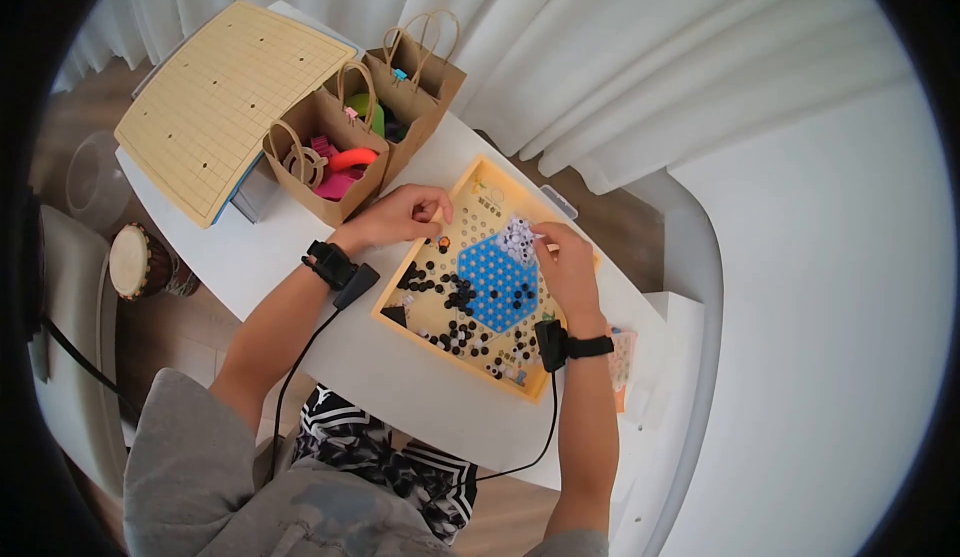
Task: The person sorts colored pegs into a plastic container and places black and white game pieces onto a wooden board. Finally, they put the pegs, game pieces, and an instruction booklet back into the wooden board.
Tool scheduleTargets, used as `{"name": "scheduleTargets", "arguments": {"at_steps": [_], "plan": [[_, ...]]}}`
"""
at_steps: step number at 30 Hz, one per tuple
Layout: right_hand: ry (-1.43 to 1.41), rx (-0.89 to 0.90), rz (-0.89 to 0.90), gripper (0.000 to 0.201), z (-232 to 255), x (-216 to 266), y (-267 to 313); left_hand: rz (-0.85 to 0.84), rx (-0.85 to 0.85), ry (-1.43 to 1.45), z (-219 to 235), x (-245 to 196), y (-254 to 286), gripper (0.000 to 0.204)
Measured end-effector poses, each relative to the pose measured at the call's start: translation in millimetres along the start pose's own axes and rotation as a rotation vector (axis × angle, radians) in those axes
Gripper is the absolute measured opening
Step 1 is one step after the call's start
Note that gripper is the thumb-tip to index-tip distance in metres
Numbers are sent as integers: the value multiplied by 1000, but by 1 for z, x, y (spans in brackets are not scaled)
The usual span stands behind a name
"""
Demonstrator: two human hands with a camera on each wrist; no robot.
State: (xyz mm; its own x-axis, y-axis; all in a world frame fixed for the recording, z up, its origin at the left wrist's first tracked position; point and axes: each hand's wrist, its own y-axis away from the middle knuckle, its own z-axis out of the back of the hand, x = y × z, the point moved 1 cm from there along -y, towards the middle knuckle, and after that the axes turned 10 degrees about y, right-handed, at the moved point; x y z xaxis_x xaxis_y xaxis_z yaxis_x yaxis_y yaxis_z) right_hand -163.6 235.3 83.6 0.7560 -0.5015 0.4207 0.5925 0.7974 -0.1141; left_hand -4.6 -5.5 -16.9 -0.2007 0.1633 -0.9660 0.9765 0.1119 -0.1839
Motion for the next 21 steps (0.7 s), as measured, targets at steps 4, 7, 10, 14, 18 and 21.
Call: {"name": "scheduleTargets", "arguments": {"at_steps": [4,7,10,14,18,21], "plan": [[-41,78,82,18,-6,44,16,-20,-21,-26,-1,-1,2,12],[-82,216,130,18,-26,77,33,-15,-21,-40,0,2,1,13],[-40,334,331,22,-47,100,43,-21,-17,-29,0,3,0,13],[104,324,487,17,-70,117,47,-14,-16,-29,0,3,0,14],[210,378,492,10,-79,120,47,4,4,-5,-1,1,1,14],[100,345,487,13,-70,107,43,9,-9,11,-2,2,0,13]]}}
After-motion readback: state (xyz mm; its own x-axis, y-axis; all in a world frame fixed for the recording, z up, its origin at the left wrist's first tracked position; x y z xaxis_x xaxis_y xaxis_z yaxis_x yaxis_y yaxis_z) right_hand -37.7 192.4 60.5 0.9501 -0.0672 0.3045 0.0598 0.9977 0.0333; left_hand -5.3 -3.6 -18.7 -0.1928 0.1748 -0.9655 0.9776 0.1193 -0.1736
